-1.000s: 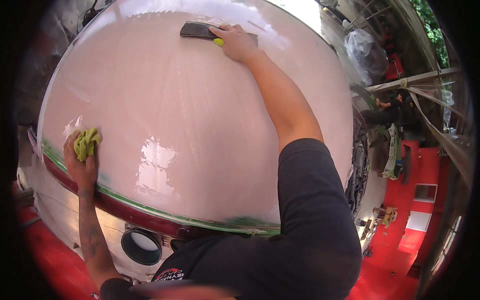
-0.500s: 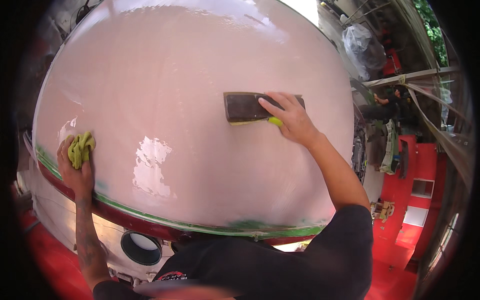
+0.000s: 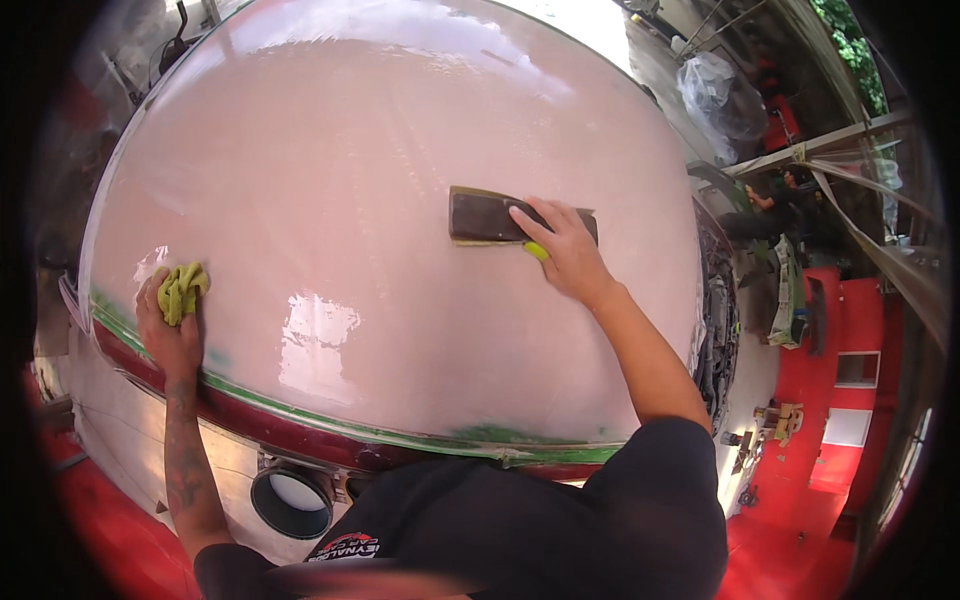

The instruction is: The person is using a sanding block to sand the roof of a vehicle after applying body filler.

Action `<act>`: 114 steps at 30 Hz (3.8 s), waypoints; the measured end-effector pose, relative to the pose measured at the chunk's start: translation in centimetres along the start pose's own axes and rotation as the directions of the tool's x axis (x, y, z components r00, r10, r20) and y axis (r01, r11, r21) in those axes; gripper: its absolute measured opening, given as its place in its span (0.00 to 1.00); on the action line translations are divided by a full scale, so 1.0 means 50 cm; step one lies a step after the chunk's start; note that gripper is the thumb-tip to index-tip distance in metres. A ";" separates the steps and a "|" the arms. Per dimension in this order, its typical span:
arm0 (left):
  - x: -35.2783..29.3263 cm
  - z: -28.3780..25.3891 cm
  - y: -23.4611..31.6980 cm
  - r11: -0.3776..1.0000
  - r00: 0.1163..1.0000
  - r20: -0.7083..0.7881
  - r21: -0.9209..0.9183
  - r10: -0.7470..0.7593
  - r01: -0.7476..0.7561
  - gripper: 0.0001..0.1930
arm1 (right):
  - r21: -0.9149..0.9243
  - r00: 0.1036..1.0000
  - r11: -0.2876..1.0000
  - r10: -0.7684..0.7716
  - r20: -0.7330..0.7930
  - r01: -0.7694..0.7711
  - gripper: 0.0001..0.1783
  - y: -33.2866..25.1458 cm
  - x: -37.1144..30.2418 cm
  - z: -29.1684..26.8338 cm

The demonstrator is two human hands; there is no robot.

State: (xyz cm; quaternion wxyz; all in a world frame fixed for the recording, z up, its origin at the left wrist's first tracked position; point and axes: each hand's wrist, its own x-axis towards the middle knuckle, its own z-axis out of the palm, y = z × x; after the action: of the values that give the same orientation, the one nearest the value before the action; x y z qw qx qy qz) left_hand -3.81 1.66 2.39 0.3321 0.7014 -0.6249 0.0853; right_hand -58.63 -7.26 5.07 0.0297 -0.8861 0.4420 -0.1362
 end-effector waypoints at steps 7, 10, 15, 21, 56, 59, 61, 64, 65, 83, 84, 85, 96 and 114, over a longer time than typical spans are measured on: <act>0.003 -0.001 -0.003 0.999 1.000 0.020 0.051 -0.003 0.002 0.22 | 0.020 0.993 0.998 -0.068 0.094 0.067 0.41 0.019 -0.076 -0.041; 0.001 -0.005 0.003 0.997 0.999 0.032 0.081 -0.013 0.011 0.23 | 0.002 0.985 0.988 -0.155 0.075 0.155 0.34 0.081 0.171 0.009; 0.007 0.000 0.015 1.000 1.000 0.028 -0.005 0.003 -0.003 0.23 | -0.121 0.999 0.992 -0.035 0.000 0.035 0.31 0.133 0.491 0.112; 0.001 0.004 0.004 1.000 1.000 0.003 0.006 0.021 -0.021 0.25 | 0.005 0.993 0.994 -0.113 -0.021 0.113 0.30 0.024 0.259 0.074; -0.004 0.005 0.006 0.995 1.000 0.006 0.096 -0.030 0.029 0.25 | 0.067 0.975 0.973 -0.222 0.032 0.219 0.36 -0.093 0.110 0.041; 0.005 0.005 0.015 0.998 1.000 -0.005 0.063 -0.019 0.019 0.25 | 0.032 0.973 0.975 -0.217 -0.073 0.220 0.30 0.005 0.361 0.087; 0.006 0.012 0.017 0.999 1.000 -0.006 0.033 -0.003 0.003 0.25 | -0.034 0.998 0.999 0.029 -0.051 -0.030 0.29 0.047 0.501 0.110; 0.005 0.009 0.007 0.999 1.000 -0.016 0.031 0.009 -0.008 0.25 | -0.104 0.993 0.990 0.086 -0.082 -0.094 0.28 0.035 0.522 0.153; 0.002 0.013 0.008 0.999 1.000 -0.011 0.037 -0.005 0.005 0.25 | -0.050 0.995 0.999 0.016 -0.093 -0.021 0.28 0.037 0.483 0.151; 0.007 0.010 0.011 0.999 1.000 -0.007 0.049 -0.005 0.005 0.26 | -0.029 0.957 0.961 -0.275 -0.095 0.274 0.26 -0.013 0.397 0.090; 0.012 0.009 0.017 1.000 1.000 -0.007 0.011 0.005 -0.005 0.26 | -0.058 0.963 0.972 -0.235 -0.133 0.229 0.24 0.019 0.457 0.112; 0.010 0.009 0.015 1.000 1.000 -0.010 0.022 0.006 -0.005 0.26 | -0.051 0.961 0.971 -0.240 -0.140 0.235 0.24 0.012 0.478 0.132; -0.007 0.013 -0.004 0.992 0.998 0.000 0.105 -0.069 0.069 0.25 | -0.020 0.995 0.994 -0.104 -0.009 0.104 0.31 -0.160 -0.118 0.021; 0.005 0.007 -0.014 0.999 1.000 0.010 0.032 0.027 -0.027 0.24 | 0.091 0.987 0.991 -0.086 -0.139 0.099 0.28 0.012 0.280 0.092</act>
State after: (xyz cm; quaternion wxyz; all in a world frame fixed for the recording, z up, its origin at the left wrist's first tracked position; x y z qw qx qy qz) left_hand -3.23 1.25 2.00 0.3166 0.6984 -0.6346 0.0963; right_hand -49.85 -19.02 3.53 0.0368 -0.8919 0.3943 -0.2182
